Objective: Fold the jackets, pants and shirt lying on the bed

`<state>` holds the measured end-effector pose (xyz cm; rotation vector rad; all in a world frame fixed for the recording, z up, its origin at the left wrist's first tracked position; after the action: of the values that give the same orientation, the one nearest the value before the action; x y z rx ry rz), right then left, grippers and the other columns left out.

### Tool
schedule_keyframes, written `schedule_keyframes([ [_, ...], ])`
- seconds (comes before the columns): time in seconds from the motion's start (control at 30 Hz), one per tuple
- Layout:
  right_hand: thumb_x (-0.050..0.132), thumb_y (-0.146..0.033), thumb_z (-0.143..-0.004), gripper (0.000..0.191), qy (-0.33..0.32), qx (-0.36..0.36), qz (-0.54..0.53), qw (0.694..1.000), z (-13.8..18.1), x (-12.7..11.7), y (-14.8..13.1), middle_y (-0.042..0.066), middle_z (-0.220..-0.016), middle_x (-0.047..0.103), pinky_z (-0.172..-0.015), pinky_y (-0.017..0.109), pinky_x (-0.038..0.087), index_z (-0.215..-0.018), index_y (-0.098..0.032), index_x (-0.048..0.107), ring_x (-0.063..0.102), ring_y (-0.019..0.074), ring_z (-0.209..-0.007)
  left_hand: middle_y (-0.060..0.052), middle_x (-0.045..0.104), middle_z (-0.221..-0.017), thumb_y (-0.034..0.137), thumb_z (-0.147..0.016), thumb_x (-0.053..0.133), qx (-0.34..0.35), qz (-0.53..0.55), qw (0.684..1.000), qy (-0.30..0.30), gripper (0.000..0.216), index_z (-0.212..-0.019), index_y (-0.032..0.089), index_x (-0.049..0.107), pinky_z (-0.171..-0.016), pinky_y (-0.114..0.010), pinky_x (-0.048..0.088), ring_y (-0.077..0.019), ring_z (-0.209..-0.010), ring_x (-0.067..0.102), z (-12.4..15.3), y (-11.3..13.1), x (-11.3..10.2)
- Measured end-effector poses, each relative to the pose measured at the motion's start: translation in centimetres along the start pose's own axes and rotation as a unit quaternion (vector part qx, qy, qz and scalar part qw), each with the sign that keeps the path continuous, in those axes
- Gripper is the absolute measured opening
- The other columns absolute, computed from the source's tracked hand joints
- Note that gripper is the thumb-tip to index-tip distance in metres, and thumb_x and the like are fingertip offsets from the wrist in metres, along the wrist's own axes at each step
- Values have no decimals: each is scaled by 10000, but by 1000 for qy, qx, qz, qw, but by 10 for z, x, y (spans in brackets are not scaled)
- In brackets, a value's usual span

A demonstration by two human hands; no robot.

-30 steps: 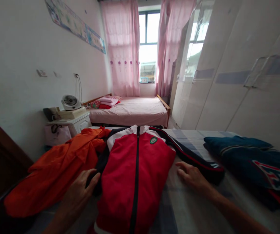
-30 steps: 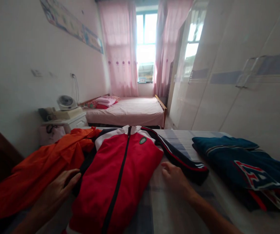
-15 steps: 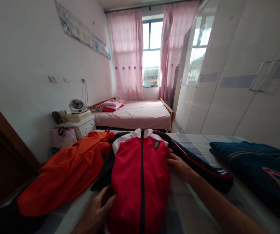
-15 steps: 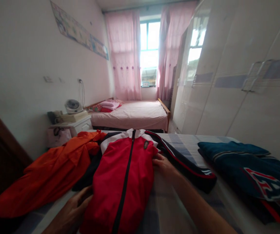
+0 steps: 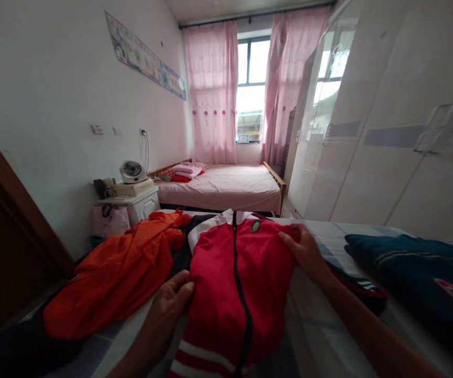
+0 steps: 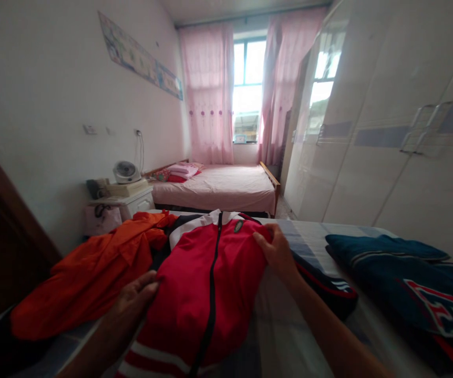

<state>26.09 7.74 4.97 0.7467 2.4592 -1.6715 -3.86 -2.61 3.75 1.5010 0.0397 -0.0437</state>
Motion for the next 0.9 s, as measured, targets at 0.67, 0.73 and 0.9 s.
schedule_keyframes([
  [0.67,426,-556,-794,655,-123,21,314,941,-27,-85,68,179,-1238,576,-957,372,416,-1243,-88,517,555,270,-1125,-148,495,-1326,424,-849,371,214,-512,826,97,515,-1235,105,491,-1046,-345,328,-231,-1260,424,-135,-1,-30],
  [0.73,441,-599,-781,708,-163,30,310,936,-38,-67,67,180,-1292,537,-986,369,390,-1271,-91,500,510,276,-1183,-163,474,-1351,438,-846,394,202,-544,809,90,542,-1258,95,474,-1071,-358,282,-243,-1298,375,-162,-2,-25],
  [0.9,518,-600,-736,662,-243,15,342,908,-55,-30,71,150,-1211,594,-880,318,441,-1205,-133,545,573,245,-1074,-222,457,-1359,515,-772,498,142,-593,789,67,661,-1261,72,466,-1025,-393,321,-307,-1284,393,-208,-12,-22],
])
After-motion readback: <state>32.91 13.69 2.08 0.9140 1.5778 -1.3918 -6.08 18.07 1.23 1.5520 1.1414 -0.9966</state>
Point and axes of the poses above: each hand's wrist, its own z-axis away from the middle knuckle, its own x-axis out of the palm, y = z × x, the point moved 1 cm from there along -z, towards the middle knuckle
